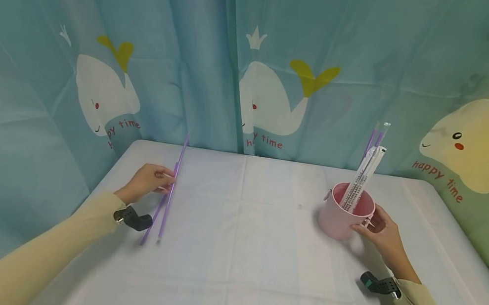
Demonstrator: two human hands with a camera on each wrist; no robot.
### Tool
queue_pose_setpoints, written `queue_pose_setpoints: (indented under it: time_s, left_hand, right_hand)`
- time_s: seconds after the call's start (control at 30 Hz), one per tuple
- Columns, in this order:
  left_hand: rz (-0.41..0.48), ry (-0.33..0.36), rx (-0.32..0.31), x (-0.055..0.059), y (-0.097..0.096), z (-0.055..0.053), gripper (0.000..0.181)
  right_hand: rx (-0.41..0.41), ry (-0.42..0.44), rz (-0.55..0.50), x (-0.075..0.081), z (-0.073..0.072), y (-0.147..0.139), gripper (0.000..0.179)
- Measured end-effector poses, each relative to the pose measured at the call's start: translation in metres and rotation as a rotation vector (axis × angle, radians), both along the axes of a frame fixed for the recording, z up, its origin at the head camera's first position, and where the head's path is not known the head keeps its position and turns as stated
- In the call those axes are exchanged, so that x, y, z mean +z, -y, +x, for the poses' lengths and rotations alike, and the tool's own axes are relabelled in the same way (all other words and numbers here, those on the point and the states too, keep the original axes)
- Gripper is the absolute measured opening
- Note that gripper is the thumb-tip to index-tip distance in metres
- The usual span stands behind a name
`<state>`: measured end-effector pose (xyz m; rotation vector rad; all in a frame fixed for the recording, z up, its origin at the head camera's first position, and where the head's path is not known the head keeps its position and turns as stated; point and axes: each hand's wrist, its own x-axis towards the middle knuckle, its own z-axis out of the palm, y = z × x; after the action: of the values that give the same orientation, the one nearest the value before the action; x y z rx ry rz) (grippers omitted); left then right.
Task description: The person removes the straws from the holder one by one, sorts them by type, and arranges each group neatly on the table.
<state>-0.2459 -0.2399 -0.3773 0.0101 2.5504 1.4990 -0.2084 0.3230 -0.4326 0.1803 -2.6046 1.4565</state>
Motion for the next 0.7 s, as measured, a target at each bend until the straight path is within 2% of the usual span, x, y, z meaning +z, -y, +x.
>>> queue_pose_setpoints:
  time_s: [0.1, 0.3, 0.7]
  left_hand:
    - [0.011, 0.012, 0.020, -0.004, -0.001, -0.002, 0.035]
    - [-0.031, 0.029, 0.061, -0.013, -0.002, -0.005, 0.035]
    - [-0.071, 0.054, 0.107, -0.022, -0.004, -0.002, 0.032]
  right_hand:
    - [-0.003, 0.009, 0.003, 0.001, 0.001, 0.001, 0.075]
    - [0.006, 0.010, -0.008, 0.003, 0.002, 0.002, 0.075]
    - [-0.003, -0.001, -0.031, -0.002, -0.001, 0.001, 0.075]
